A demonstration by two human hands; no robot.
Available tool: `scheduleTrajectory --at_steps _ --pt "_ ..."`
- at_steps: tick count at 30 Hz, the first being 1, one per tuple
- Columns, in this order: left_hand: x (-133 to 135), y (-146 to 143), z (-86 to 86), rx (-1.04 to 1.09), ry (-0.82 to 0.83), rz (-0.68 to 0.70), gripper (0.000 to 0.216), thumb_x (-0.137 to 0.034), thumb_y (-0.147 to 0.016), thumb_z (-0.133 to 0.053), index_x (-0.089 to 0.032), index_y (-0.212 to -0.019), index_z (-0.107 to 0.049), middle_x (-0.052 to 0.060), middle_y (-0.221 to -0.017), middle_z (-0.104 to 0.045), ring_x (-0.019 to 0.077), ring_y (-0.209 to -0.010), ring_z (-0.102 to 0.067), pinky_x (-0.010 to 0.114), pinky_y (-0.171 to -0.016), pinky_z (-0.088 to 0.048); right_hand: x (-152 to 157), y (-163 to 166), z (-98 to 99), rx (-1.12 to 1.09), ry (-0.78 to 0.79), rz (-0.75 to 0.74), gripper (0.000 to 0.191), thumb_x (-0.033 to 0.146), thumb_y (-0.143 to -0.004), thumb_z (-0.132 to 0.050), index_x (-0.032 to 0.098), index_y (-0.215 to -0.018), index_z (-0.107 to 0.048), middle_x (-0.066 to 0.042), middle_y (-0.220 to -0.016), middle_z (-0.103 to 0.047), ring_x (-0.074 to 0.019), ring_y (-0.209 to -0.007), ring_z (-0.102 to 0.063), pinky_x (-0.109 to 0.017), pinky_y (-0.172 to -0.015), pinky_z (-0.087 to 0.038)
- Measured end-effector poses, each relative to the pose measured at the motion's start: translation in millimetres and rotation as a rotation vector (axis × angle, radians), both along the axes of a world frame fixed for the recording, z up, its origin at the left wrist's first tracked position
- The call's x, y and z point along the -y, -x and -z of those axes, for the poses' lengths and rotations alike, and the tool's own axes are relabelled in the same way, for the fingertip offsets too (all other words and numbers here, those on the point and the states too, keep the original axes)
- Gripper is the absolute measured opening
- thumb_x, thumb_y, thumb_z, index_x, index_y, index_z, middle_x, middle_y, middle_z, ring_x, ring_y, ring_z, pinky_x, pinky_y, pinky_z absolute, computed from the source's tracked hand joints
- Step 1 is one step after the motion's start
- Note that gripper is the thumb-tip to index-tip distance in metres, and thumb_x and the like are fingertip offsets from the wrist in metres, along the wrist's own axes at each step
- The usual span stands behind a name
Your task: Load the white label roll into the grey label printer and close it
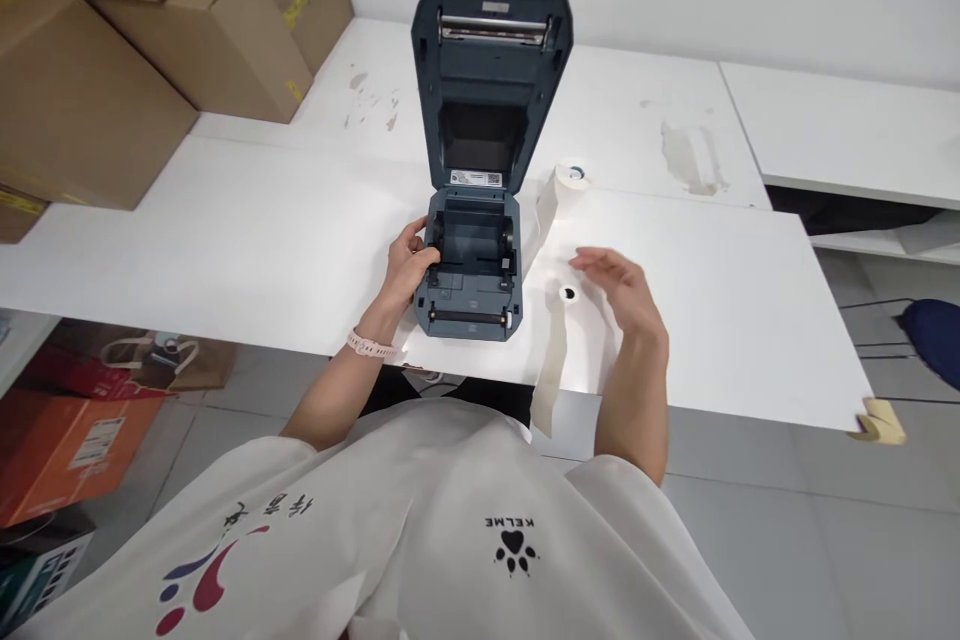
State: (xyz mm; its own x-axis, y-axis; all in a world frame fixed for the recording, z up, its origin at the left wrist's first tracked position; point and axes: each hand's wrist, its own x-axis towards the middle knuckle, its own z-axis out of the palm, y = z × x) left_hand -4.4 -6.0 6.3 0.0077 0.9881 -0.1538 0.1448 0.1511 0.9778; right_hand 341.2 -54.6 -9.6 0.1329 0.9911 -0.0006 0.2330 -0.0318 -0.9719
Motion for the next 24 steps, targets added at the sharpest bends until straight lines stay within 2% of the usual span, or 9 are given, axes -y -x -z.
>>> scheduleTrajectory --at_steps 3,5,7,9,11,15,18,20,24 --pt "0 -1 -0.4 0.005 -0.005 -0.014 0.075 -0.020 -0.071 -0.062 -0.019 -0.145 -0.059 -0.004 -0.070 -0.040 0.0148 -0.065 -0.044 0.030 -0.062 -0.037 23 -5 0.1 0.104 0.148 -0.372 0.051 0.048 -0.079 -0.085 0.036 -0.127 -0.072 -0.004 -0.142 -0.070 -0.0307 -0.136 -0.063 -0.049 -0.108 -0.056" --pt "0 -2 -0.4 0.010 -0.006 -0.023 0.075 -0.019 -0.070 -0.062 -0.019 -0.145 -0.059 -0.004 -0.069 -0.040 0.0146 -0.064 -0.043 0.030 -0.061 -0.037 26 0 -2.8 0.125 0.162 -0.460 0.042 0.049 -0.081 -0.084 0.036 -0.120 -0.075 -0.005 -0.136 -0.073 -0.0316 -0.130 -0.066 -0.049 -0.102 -0.058" --pt "-1 -3 -0.8 0.015 -0.002 -0.034 0.075 -0.018 -0.069 -0.062 -0.019 -0.144 -0.060 -0.004 -0.068 -0.040 0.0144 -0.064 -0.042 0.030 -0.061 -0.037 22 10 -14.0 0.090 0.139 -0.522 0.036 0.054 -0.080 -0.083 0.031 -0.108 -0.077 -0.007 -0.112 -0.079 -0.0308 -0.109 -0.073 -0.048 -0.091 -0.061" --pt "0 -4 -1.8 0.017 0.002 -0.042 0.075 -0.017 -0.068 -0.062 -0.019 -0.143 -0.060 -0.004 -0.068 -0.039 0.0142 -0.064 -0.042 0.030 -0.061 -0.037 13 26 -36.3 0.064 0.071 -0.621 0.041 0.060 -0.081 -0.081 0.028 -0.106 -0.077 -0.007 -0.097 -0.079 -0.0288 -0.093 -0.075 -0.046 -0.084 -0.062" --pt "0 -4 -2.6 0.019 -0.005 -0.046 0.074 -0.018 -0.067 -0.062 -0.018 -0.141 -0.061 -0.005 -0.068 -0.039 0.0142 -0.064 -0.043 0.030 -0.062 -0.037 0 50 -65.7 0.148 -0.060 -0.687 0.045 0.059 -0.085 -0.078 0.027 -0.116 -0.076 -0.008 -0.103 -0.080 -0.0284 -0.094 -0.075 -0.043 -0.084 -0.061" --pt "-1 -4 -0.8 0.000 -0.018 -0.047 0.072 -0.020 -0.068 -0.062 -0.017 -0.140 -0.061 -0.005 -0.069 -0.041 0.0142 -0.065 -0.044 0.030 -0.063 -0.038 -38 113 -105.5 0.709 -0.302 -0.648 0.039 0.038 -0.097 -0.063 0.024 -0.132 -0.071 -0.010 -0.127 -0.077 -0.0336 -0.117 -0.071 -0.049 -0.102 -0.053" --pt "-2 -4 3.7 -0.021 -0.015 -0.030 0.074 -0.021 -0.069 -0.062 -0.017 -0.143 -0.059 -0.005 -0.068 -0.042 0.0147 -0.065 -0.045 0.030 -0.063 -0.038 -66 151 -99.5 1.089 -0.259 -0.692 0.039 0.019 -0.094 -0.057 0.017 -0.129 -0.072 -0.015 -0.126 -0.077 -0.0375 -0.117 -0.070 -0.053 -0.103 -0.049" --pt "-3 -3 6.9 -0.024 -0.019 -0.022 0.075 -0.021 -0.070 -0.062 -0.017 -0.144 -0.058 -0.005 -0.067 -0.042 0.0148 -0.065 -0.045 0.030 -0.063 -0.037 -72 163 -87.8 1.220 -0.211 -0.707 0.041 0.015 -0.091 -0.058 0.014 -0.130 -0.072 -0.017 -0.124 -0.077 -0.0388 -0.117 -0.069 -0.054 -0.104 -0.048" --pt "-2 -1 10.0 0.021 -0.037 -0.015 0.073 -0.022 -0.071 -0.064 -0.019 -0.144 -0.059 -0.004 -0.070 -0.043 0.0149 -0.066 -0.045 0.031 -0.065 -0.036 -44 155 -72.0 1.111 -0.328 -0.579 0.038 0.023 -0.098 -0.057 0.013 -0.133 -0.071 -0.017 -0.128 -0.076 -0.0382 -0.118 -0.067 -0.055 -0.101 -0.051"
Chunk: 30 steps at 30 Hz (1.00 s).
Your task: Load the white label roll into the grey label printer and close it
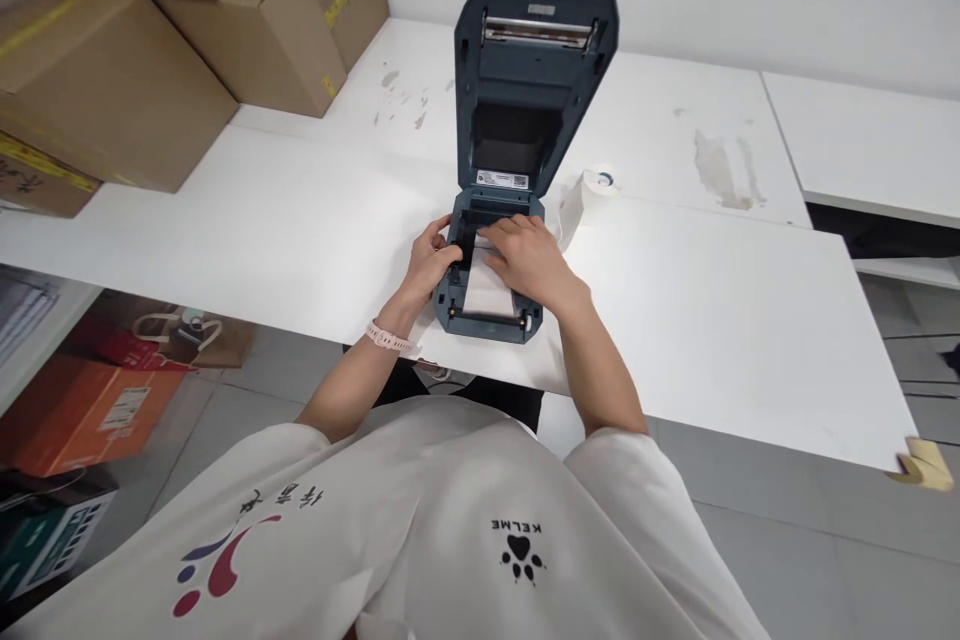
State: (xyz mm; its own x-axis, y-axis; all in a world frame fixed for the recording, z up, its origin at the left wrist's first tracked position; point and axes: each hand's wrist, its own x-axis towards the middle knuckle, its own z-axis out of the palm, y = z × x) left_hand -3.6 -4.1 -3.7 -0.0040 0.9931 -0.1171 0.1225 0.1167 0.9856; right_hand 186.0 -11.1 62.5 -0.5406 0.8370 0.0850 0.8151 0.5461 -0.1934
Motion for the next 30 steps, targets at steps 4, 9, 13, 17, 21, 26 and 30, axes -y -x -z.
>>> scheduleTrajectory --at_steps 4,9,13,17,21,26,30 --pt "3 1 1.7 0.034 0.025 0.007 0.075 -0.024 -0.074 -0.066 -0.021 -0.148 -0.057 -0.002 -0.076 -0.050 0.0165 -0.071 -0.049 0.033 -0.070 -0.041 56 -14 9.5 -0.268 -0.062 -0.012 0.032 0.030 -0.106 -0.052 0.018 -0.127 -0.074 -0.011 -0.129 -0.077 -0.0313 -0.114 -0.069 -0.049 -0.099 -0.055" --pt "0 -1 4.8 0.113 0.083 0.008 0.087 -0.032 -0.070 -0.077 -0.024 -0.153 -0.051 0.010 -0.134 -0.065 0.0303 -0.121 -0.060 0.041 -0.099 -0.050 103 -16 29.1 -0.267 -0.125 -0.023 0.062 0.060 -0.100 -0.059 0.021 -0.148 -0.058 -0.013 -0.156 -0.061 -0.0367 -0.144 -0.054 -0.058 -0.115 -0.046" --pt "-2 0 1.4 0.267 0.151 0.156 0.104 -0.040 -0.069 -0.085 -0.026 -0.161 -0.040 0.012 -0.158 -0.054 0.0363 -0.143 -0.052 0.048 -0.113 -0.047 114 -18 39.1 -0.220 -0.118 -0.052 0.086 0.074 -0.092 -0.061 0.024 -0.160 -0.043 -0.016 -0.168 -0.045 -0.0397 -0.156 -0.040 -0.066 -0.125 -0.031" --pt "-3 1 0.5 0.319 0.165 0.208 0.108 -0.043 -0.069 -0.088 -0.031 -0.163 -0.037 0.010 -0.159 -0.056 0.0370 -0.145 -0.053 0.052 -0.117 -0.045 114 -19 45.8 -0.310 -0.126 -0.024 0.061 0.061 -0.097 -0.064 0.029 -0.149 -0.056 -0.011 -0.163 -0.053 -0.0369 -0.155 -0.043 -0.063 -0.126 -0.032" --pt "-4 0 3.0 0.323 0.160 0.192 0.111 -0.043 -0.067 -0.088 -0.031 -0.164 -0.035 0.010 -0.164 -0.051 0.0382 -0.151 -0.048 0.054 -0.121 -0.042 114 -15 53.9 -0.544 -0.166 0.058 0.024 0.036 -0.106 -0.058 0.032 -0.124 -0.073 -0.005 -0.142 -0.071 -0.0304 -0.145 -0.056 -0.061 -0.125 -0.034" --pt "-5 1 4.1 0.321 0.149 0.207 0.113 -0.043 -0.067 -0.088 -0.030 -0.165 -0.033 0.010 -0.167 -0.048 0.0382 -0.153 -0.045 0.055 -0.125 -0.038 114 -13 57.9 -0.711 -0.114 0.098 0.020 0.029 -0.103 -0.063 0.034 -0.116 -0.078 -0.002 -0.134 -0.077 -0.0290 -0.141 -0.062 -0.064 -0.126 -0.034" --pt "-4 3 5.6 0.317 0.139 0.234 0.115 -0.046 -0.069 -0.088 -0.034 -0.167 -0.030 0.008 -0.167 -0.049 0.0395 -0.156 -0.041 0.057 -0.127 -0.035 116 -17 57.6 -0.777 -0.044 0.116 0.017 0.029 -0.102 -0.066 0.035 -0.111 -0.079 -0.001 -0.130 -0.079 -0.0291 -0.140 -0.062 -0.065 -0.128 -0.031"
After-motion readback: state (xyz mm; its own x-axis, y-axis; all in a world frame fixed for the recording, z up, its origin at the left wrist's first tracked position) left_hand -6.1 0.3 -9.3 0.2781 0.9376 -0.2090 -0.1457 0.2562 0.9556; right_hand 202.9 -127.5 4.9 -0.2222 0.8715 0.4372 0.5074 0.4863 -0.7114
